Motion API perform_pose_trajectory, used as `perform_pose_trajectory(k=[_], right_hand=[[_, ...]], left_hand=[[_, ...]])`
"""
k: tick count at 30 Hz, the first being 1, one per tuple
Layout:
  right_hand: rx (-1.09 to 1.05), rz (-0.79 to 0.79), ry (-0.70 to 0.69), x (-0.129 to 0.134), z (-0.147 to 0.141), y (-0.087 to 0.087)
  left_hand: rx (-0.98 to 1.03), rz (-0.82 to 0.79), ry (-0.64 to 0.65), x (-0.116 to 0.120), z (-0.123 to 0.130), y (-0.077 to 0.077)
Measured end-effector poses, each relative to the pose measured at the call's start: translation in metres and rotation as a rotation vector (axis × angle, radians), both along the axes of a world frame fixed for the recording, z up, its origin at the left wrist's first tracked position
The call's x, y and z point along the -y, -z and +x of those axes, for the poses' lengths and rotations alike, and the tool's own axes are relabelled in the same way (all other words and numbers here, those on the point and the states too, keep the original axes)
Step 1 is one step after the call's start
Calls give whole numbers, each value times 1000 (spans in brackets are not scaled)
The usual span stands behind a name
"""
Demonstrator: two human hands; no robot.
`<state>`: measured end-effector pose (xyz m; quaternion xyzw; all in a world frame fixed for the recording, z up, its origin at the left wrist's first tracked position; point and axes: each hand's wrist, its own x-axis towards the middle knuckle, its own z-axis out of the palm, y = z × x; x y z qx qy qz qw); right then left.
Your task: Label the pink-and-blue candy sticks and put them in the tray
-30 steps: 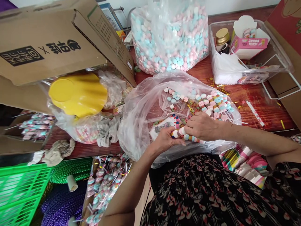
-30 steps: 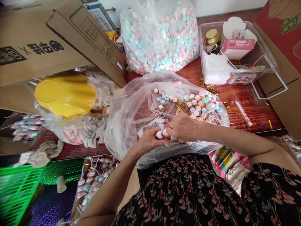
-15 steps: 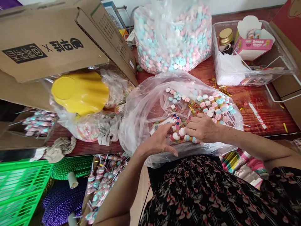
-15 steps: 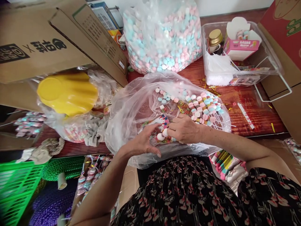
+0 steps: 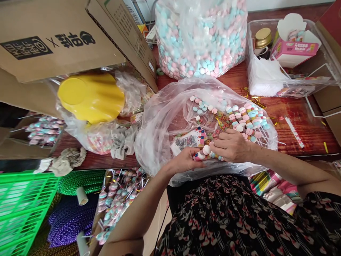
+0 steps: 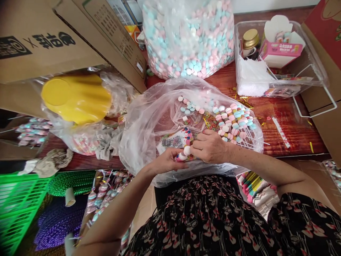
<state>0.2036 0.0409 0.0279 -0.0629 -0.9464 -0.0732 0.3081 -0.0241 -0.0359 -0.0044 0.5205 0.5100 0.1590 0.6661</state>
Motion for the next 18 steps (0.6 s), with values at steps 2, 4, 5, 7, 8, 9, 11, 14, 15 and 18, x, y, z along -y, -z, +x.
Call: perform_pose_trajectory(k=[2,4,5,7,8,9,11,14,15,18], right_hand=[[-13,1,-19,1,-2,1],[-5,6,-68,2,-5,2],[10,7,-96,2,-6,2],[46,-1,-146,3,-9,5],[60,-9,-163,4,-9,6],[70,-21,-169,4,-10,8],[81,-54,-139,7,-9,11],[133,-117,-30,11,-7,12],[158,-136,-9,12,-7,12],[218,-169,-19,15,-8,10]], left_hand=[[32,-72,25,1,6,-3],[43,-118,72,1,11,-5],[49,-141,92,0,13,-6],[62,-171,111,-1,15,-7],[69,-176,108,-1,16,-7],[72,-176,97,-1,16,-5],[57,-156,52,-1,14,-1],[-16,-29,-54,0,12,6],[-45,32,-74,1,13,7],[-86,167,-48,1,18,8]])
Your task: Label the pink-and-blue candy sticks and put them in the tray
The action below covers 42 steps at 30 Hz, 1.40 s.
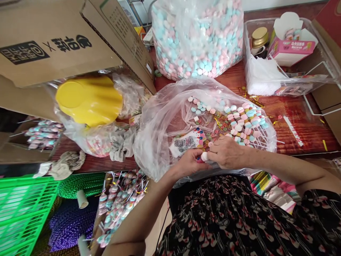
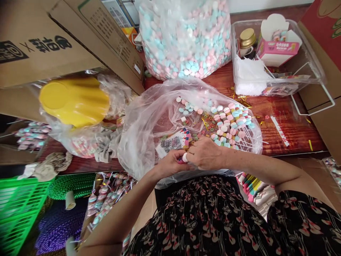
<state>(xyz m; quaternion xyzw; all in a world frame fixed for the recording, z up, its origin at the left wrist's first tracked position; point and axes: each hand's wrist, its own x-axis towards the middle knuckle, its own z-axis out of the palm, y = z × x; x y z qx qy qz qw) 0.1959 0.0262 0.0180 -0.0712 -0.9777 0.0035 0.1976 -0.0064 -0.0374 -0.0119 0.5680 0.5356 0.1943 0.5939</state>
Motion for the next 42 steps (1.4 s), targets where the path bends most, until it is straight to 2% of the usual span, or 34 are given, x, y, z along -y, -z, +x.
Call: perform_pose_trajectory(k=[4,7,9,12,15,19,24,26,30,35,37,42], right_hand=[[6,-15,-23,1,-6,1],[-54,-3,-47,-1,-8,2],[-84,15,-25,-5,-5,0],[-76,33,41,-13,2,-8],[-25,60,48,-20,9,-19],[-29,86,-13,-25,10,-30],[-86,95,-77,-20,5,-28],[-85,93,-72,-16,3,-23],[-76,81,-33,-6,2,-14],[-20,101,43,3,7,-13],[-3,100,44,5,8,-13],[36,27,-12,5,2,-5]], left_hand=[[33,16,60,-2,8,-7],[16,62,108,-3,4,-12],[-66,156,132,-1,-3,-14],[-313,303,73,4,-13,-13],[-426,323,97,8,-19,-10],[-294,224,193,10,-21,-9],[100,-8,149,8,-14,-10],[171,-57,111,7,-10,-9],[181,-71,-3,10,-5,0],[195,-35,-174,16,-4,9],[136,39,-160,17,-3,8],[-38,185,6,14,3,-3]])
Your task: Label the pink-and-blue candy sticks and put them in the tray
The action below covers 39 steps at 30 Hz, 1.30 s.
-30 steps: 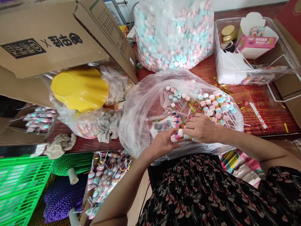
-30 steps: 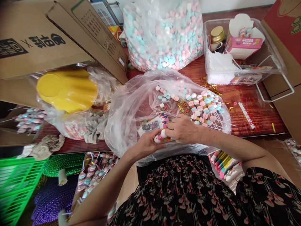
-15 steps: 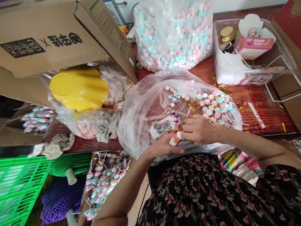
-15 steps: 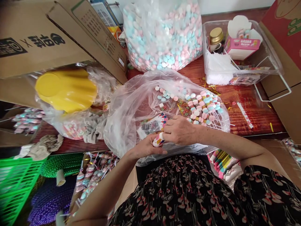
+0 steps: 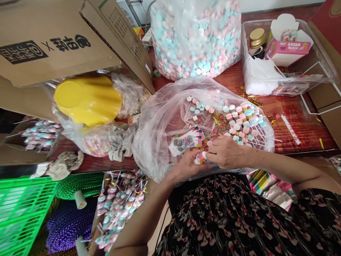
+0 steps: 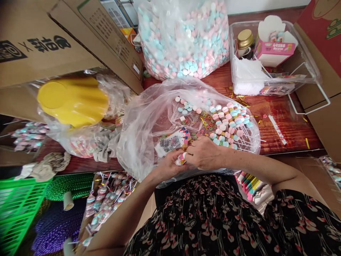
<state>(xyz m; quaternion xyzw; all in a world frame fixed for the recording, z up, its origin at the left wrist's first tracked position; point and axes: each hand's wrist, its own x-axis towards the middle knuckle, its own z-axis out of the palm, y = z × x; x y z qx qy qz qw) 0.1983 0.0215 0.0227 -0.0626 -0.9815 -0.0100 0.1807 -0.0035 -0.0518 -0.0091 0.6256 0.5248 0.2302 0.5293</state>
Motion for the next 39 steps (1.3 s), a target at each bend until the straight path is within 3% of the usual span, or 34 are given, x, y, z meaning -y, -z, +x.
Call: perform_pose_trajectory(k=[4,10,19,23,28,32,35,39], right_hand=[[61,-60,-76,-3,-4,3],[128,-98,41,-12,-1,-10],[376,-148,118,-16,-3,-20],[350,-130,71,-14,-4,-18],[268,-122,49,-10,-5,-13],[281,-172,69,-15,-6,-11],[312,-211,15,-20,-6,-9],[318,-195,0,-18,-7,-10]], left_hand=[[-16,-16,33,1,3,0],[7,-34,-196,5,-5,12],[-287,131,-82,11,-13,11],[-235,105,-76,10,-12,13],[-63,9,-109,8,-8,11],[-26,-63,-28,7,-8,5],[69,-269,60,6,-10,1],[242,-501,26,5,-11,-1]])
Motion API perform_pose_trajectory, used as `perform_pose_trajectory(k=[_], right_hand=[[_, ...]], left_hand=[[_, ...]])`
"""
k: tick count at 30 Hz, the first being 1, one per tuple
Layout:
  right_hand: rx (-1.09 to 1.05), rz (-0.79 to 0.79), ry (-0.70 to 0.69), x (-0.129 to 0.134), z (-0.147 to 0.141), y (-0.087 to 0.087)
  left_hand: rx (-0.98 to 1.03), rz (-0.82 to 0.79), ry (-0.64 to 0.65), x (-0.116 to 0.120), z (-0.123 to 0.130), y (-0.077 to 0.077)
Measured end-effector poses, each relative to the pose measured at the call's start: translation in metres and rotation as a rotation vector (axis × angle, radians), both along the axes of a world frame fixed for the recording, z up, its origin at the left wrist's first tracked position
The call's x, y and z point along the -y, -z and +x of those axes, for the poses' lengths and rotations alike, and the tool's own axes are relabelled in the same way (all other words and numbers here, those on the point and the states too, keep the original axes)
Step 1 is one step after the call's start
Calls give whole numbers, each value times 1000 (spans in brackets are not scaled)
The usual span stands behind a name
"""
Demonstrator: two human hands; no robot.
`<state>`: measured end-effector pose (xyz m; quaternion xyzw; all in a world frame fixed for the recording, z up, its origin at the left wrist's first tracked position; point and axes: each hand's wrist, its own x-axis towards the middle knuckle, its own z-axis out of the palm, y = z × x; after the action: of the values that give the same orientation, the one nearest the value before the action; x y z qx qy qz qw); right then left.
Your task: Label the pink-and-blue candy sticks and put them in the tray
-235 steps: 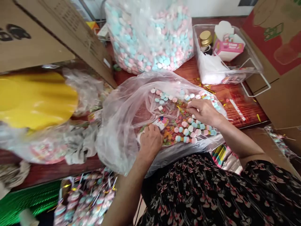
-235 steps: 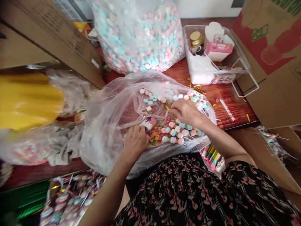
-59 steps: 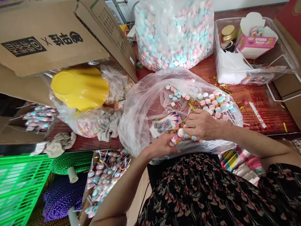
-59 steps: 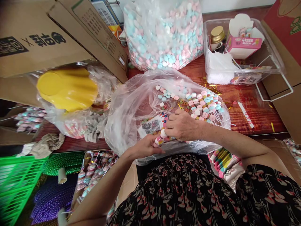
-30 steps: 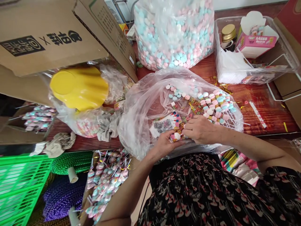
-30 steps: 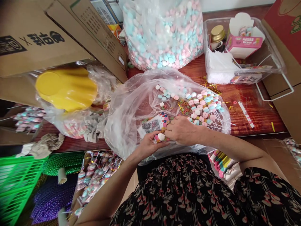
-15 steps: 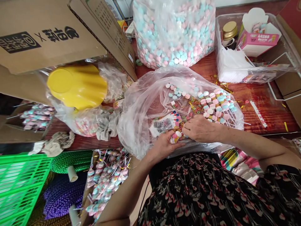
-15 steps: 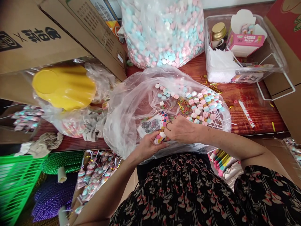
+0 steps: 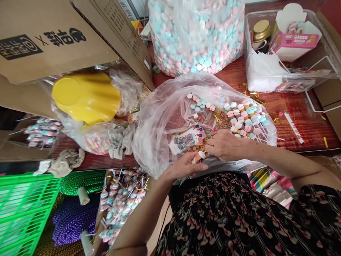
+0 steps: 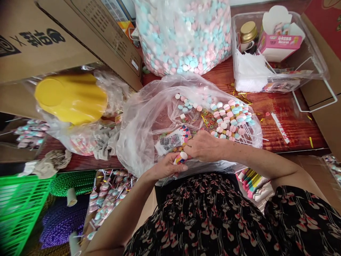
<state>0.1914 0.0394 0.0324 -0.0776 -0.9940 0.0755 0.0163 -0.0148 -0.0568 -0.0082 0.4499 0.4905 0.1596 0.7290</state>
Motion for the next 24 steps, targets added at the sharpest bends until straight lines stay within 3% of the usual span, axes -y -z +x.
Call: perform_pose_trajectory(k=[5,12,18,24], right_hand=[[122,-36,-12,9,-1,-17],[336,-135,59,10,-3,-42],[168,-68,89,39,6,-35],[101,-55,129,52,15,-24]], left_hand=[[-17,57,8,-2,4,4],[-312,509,72,0,13,3],[-636,699,7,5,12,-1],[-579,689,-11,9,9,-5]])
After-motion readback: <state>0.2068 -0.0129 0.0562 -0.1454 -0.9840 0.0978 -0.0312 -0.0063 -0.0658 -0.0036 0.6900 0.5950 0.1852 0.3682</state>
